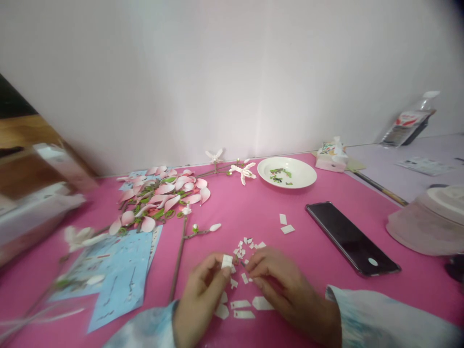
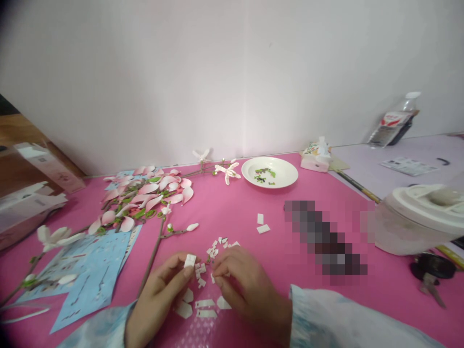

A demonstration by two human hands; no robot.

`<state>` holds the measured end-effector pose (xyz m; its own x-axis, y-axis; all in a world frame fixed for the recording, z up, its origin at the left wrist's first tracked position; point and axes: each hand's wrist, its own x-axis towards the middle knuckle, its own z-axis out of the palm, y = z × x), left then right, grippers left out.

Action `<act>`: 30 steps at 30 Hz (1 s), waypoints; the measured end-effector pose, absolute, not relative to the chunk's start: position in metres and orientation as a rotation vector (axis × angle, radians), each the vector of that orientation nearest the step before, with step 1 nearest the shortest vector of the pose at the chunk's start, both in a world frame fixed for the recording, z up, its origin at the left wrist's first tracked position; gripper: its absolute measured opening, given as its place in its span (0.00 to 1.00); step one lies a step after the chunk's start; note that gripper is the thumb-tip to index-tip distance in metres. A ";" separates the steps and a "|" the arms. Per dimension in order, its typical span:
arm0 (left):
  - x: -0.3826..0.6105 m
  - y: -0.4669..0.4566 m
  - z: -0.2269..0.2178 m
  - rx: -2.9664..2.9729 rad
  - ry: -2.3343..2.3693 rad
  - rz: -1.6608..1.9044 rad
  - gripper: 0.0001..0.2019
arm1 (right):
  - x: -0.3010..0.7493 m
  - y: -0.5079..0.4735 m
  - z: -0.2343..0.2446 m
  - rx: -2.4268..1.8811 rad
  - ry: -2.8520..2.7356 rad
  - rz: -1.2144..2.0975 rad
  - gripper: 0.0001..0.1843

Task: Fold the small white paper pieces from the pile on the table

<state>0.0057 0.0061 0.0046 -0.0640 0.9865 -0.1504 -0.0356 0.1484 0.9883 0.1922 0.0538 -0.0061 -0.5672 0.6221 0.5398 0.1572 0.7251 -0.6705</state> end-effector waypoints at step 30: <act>0.005 0.004 0.000 1.869 1.374 0.906 0.08 | 0.194 0.053 -0.003 -0.470 -2.036 0.830 0.10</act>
